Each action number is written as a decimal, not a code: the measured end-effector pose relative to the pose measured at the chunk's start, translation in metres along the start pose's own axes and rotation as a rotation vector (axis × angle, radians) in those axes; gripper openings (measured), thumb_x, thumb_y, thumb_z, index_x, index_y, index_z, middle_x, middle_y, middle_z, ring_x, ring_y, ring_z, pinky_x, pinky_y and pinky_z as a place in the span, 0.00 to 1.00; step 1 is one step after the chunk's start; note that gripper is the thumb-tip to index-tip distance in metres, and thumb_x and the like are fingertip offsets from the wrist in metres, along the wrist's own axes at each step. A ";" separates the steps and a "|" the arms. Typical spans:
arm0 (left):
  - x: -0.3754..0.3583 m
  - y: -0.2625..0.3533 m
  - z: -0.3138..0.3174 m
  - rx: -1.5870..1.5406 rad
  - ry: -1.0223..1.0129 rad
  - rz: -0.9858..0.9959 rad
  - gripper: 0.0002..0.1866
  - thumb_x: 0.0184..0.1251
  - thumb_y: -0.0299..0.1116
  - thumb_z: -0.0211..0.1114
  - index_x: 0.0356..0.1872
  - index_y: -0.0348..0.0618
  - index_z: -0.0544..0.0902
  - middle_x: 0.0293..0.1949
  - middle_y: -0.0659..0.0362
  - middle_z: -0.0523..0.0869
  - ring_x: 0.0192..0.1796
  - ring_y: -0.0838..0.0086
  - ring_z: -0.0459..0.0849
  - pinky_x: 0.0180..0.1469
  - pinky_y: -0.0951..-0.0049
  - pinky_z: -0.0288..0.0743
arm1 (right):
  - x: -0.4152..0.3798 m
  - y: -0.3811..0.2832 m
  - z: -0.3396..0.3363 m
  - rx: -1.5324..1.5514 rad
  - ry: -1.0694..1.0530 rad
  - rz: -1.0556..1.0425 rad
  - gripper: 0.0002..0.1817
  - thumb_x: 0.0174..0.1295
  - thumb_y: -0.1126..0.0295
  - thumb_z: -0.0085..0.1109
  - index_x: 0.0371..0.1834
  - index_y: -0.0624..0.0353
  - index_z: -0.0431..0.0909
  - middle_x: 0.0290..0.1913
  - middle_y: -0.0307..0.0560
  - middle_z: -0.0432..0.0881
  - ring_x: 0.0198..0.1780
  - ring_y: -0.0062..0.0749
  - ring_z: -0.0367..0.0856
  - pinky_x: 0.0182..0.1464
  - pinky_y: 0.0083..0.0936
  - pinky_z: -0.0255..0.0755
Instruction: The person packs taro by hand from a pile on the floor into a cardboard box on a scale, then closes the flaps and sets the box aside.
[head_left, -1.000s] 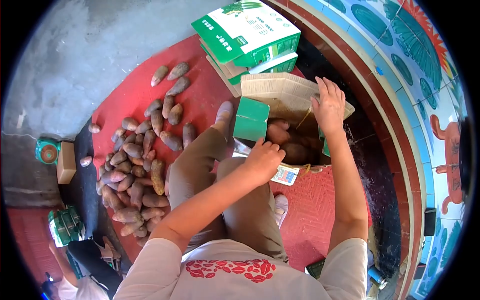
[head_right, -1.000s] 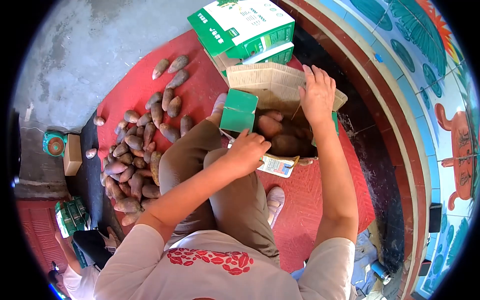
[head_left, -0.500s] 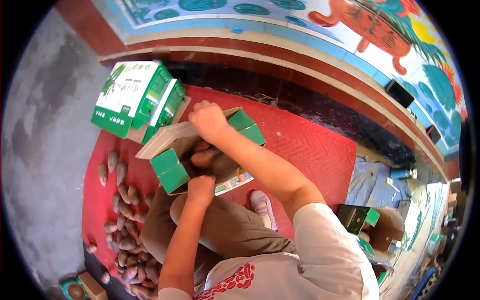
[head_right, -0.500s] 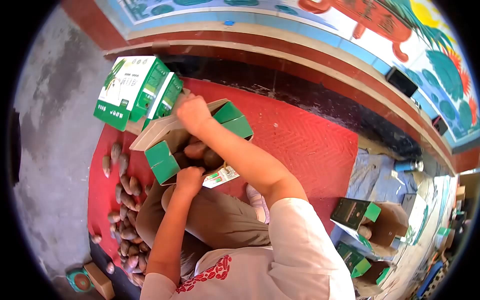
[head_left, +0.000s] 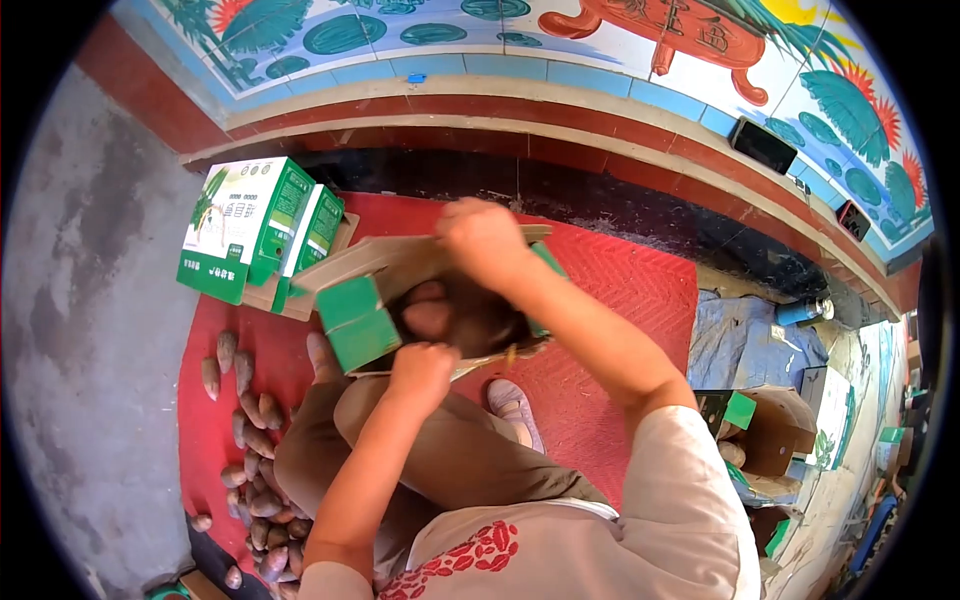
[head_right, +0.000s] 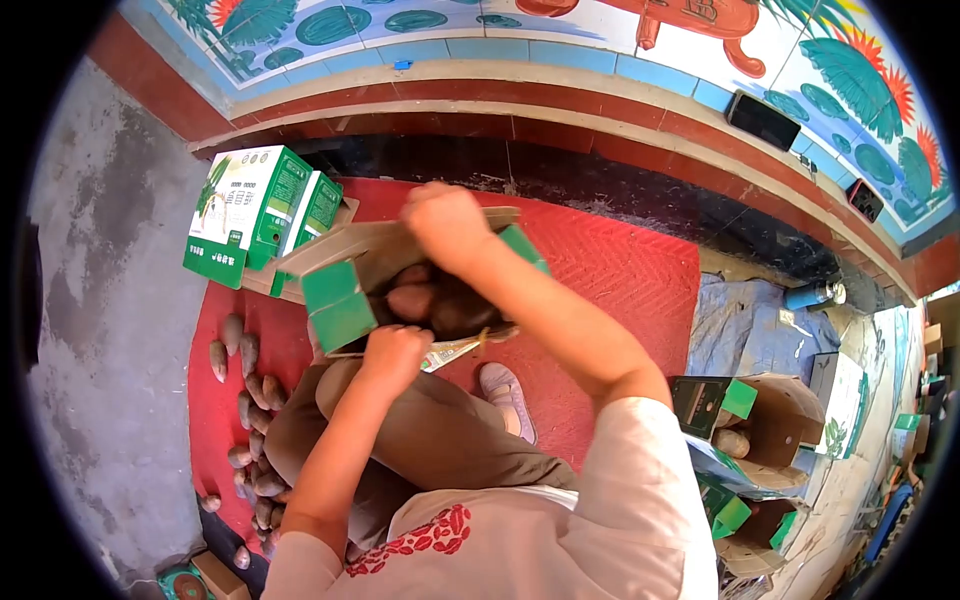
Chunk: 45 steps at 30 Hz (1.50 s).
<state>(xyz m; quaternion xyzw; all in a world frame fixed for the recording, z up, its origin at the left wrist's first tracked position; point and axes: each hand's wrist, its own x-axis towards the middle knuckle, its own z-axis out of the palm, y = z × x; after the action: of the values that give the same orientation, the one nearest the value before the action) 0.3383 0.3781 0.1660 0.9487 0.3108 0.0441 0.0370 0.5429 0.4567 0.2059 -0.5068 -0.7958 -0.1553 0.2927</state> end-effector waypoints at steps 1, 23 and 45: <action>0.012 0.011 -0.002 -0.012 -0.026 0.049 0.02 0.46 0.27 0.60 0.19 0.45 0.79 0.22 0.54 0.83 0.28 0.60 0.84 0.30 0.61 0.77 | -0.010 0.013 -0.013 0.006 0.018 0.041 0.04 0.47 0.67 0.61 0.20 0.51 0.77 0.27 0.41 0.77 0.35 0.37 0.79 0.36 0.31 0.76; 0.077 0.068 -0.075 -0.407 0.495 0.070 0.12 0.57 0.36 0.65 0.42 0.47 0.81 0.42 0.59 0.83 0.49 0.66 0.81 0.61 0.49 0.65 | -0.274 0.187 -0.159 -0.385 -0.463 0.614 0.16 0.60 0.77 0.45 0.48 0.56 0.79 0.43 0.53 0.80 0.46 0.52 0.79 0.45 0.42 0.74; -0.087 -0.139 -0.030 -0.281 0.618 -0.784 0.17 0.64 0.44 0.62 0.45 0.41 0.81 0.45 0.52 0.83 0.52 0.57 0.78 0.59 0.58 0.67 | -0.288 0.068 0.147 -0.250 -1.128 0.510 0.14 0.56 0.61 0.55 0.38 0.53 0.86 0.45 0.56 0.84 0.48 0.50 0.84 0.49 0.45 0.76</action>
<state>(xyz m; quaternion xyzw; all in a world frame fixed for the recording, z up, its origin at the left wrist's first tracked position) 0.1835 0.4394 0.1766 0.6896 0.6303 0.3465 0.0843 0.6494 0.3598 -0.0918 -0.7149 -0.6577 0.1188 -0.2053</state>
